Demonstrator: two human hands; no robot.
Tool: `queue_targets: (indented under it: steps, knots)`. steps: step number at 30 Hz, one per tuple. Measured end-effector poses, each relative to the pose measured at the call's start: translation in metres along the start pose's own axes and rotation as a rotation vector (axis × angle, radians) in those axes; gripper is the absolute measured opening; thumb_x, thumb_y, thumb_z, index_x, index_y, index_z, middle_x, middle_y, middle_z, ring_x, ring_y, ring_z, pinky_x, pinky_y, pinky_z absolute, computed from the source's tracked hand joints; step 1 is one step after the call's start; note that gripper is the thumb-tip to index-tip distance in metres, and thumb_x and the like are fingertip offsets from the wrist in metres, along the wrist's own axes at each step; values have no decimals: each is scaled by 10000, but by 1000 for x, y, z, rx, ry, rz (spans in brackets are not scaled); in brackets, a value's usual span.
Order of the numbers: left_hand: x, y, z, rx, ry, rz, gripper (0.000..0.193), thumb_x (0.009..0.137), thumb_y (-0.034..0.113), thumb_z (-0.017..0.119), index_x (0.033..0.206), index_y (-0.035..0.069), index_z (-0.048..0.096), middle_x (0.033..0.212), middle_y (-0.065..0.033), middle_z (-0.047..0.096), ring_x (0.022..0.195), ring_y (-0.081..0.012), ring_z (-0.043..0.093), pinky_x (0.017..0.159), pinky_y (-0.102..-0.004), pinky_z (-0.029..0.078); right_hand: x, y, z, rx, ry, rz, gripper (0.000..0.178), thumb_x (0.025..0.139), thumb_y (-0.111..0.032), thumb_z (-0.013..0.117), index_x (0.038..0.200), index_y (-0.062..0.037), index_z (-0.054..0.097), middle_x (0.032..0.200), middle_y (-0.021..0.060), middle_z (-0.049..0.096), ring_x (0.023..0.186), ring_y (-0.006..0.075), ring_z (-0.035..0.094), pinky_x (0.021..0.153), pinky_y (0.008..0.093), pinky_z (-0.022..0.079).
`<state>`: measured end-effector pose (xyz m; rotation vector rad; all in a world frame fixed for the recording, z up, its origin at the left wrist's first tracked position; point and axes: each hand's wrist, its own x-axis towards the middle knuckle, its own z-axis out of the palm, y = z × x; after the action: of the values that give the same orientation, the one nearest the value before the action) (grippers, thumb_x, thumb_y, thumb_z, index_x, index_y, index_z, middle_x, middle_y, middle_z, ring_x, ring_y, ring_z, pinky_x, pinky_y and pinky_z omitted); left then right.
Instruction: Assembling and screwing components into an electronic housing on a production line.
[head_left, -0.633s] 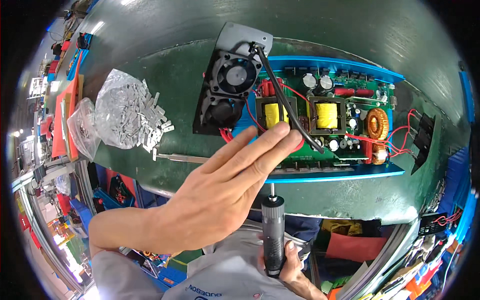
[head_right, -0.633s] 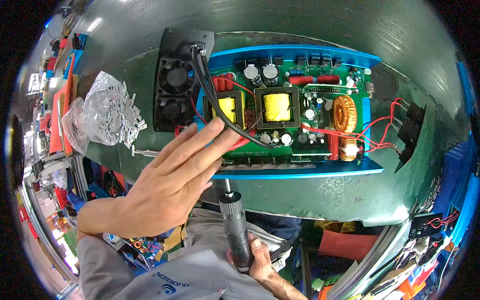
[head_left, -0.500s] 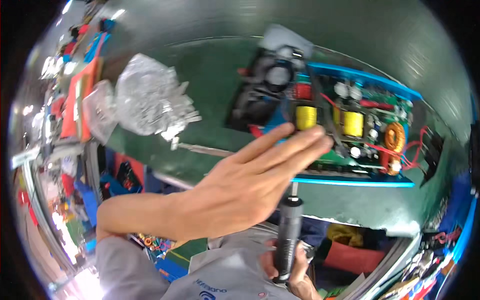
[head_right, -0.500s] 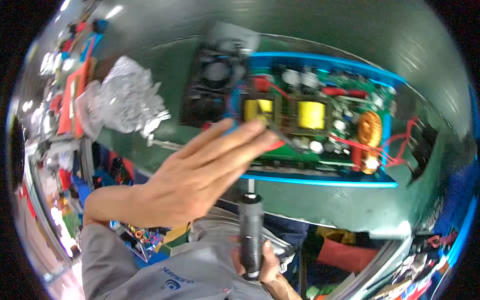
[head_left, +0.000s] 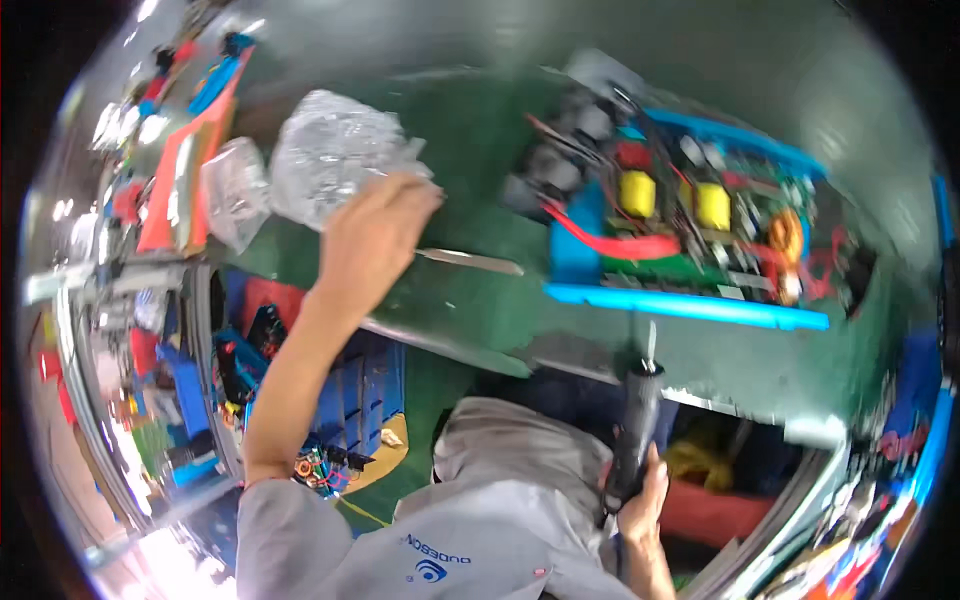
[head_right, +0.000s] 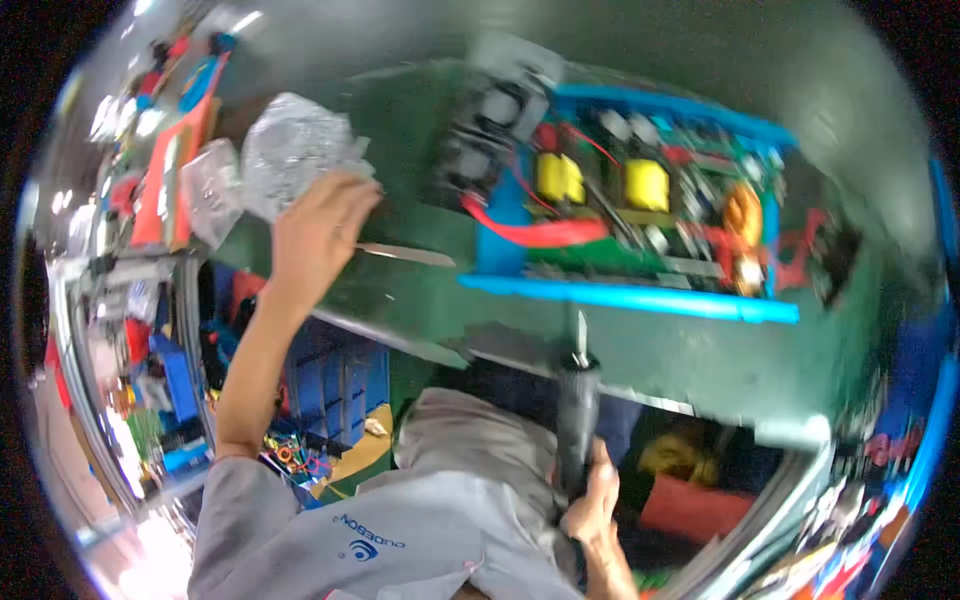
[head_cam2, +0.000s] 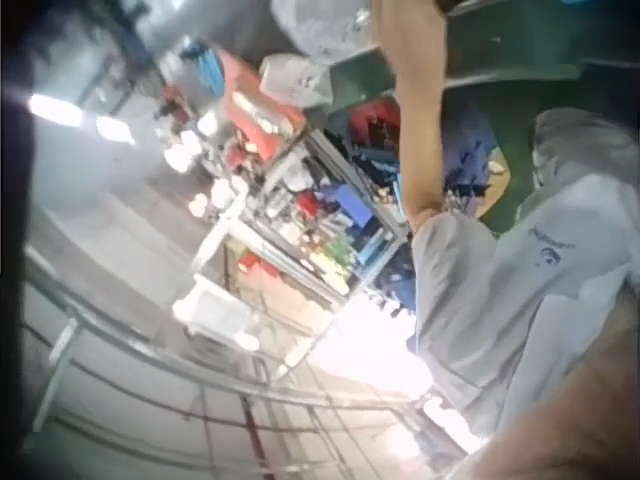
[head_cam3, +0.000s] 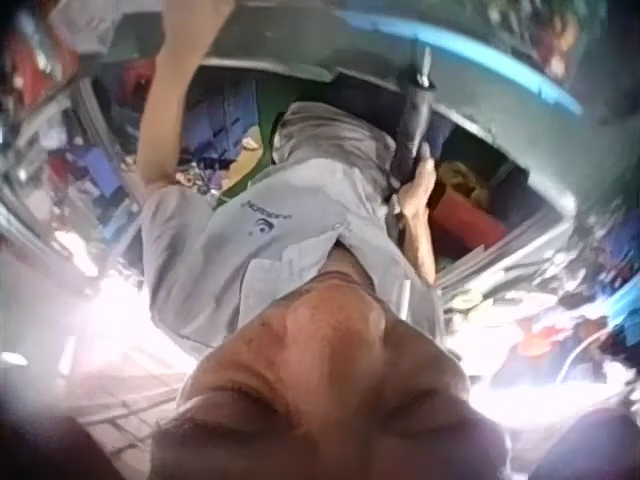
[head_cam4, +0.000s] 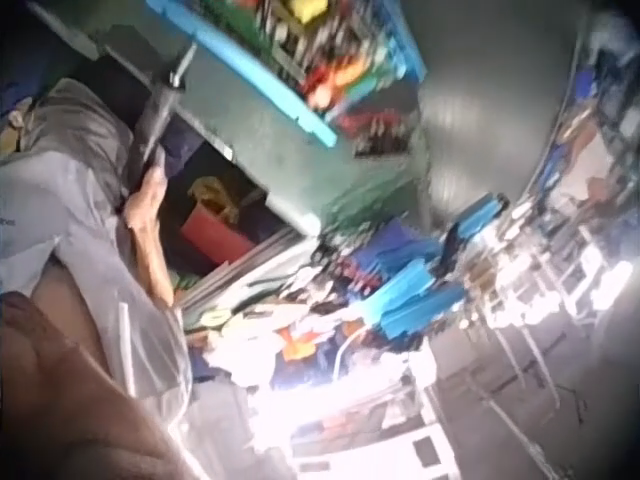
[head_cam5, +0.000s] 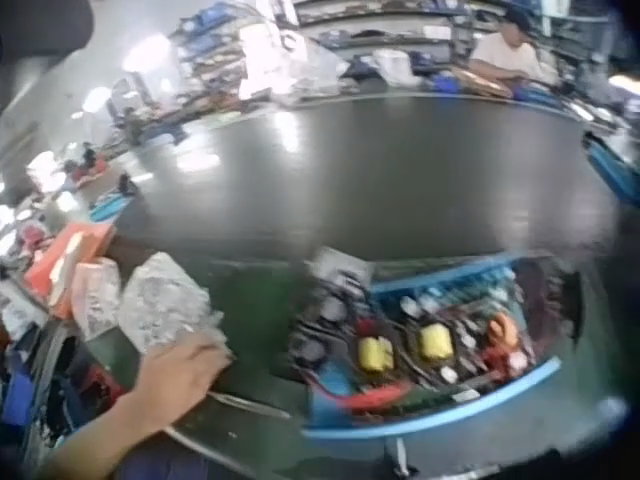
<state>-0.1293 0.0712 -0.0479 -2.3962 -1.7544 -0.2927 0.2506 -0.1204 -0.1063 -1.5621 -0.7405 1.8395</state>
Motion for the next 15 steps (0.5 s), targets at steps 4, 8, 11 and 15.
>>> queue_targets:
  steps: [4, 8, 11, 15]
  knots:
    - [3, -1, -7, -77, 34, -214, 150, 1013, 171, 553, 1080, 81, 653, 999, -75, 686, 837, -234, 698, 715, -335, 539, 6, 6, -2, -179, -52, -184, 795, 1018, -662, 207, 1251, 12, 560, 820, 64, 630, 715, 146, 574, 651, 302, 460]
    - [25, 9, -34, -482, 42, -395, 205, 1061, 176, 518, 1106, 0, 612, 929, -88, 682, 801, -158, 694, 713, -297, 536, 7, -19, 2, -212, -83, -255, 426, 1075, -251, 327, 1382, -7, 493, 694, 128, 567, 607, 215, 557, 638, 350, 443]
    - [52, 50, -46, -632, 12, -260, 222, 1054, 143, 528, 1148, -43, 605, 966, -114, 689, 822, -152, 699, 771, -286, 548, 6, -34, 7, -197, -42, -345, 368, 1071, -198, 385, 1354, 14, 488, 696, 173, 573, 597, 318, 588, 612, 390, 452]
    - [68, 116, -38, -691, -51, -115, 209, 1028, 95, 566, 1155, -59, 629, 999, -138, 712, 864, -156, 708, 859, -276, 549, 12, -25, 7, -156, -49, -318, 419, 1086, -280, 393, 1362, 26, 472, 775, 241, 628, 690, 390, 653, 671, 418, 494]
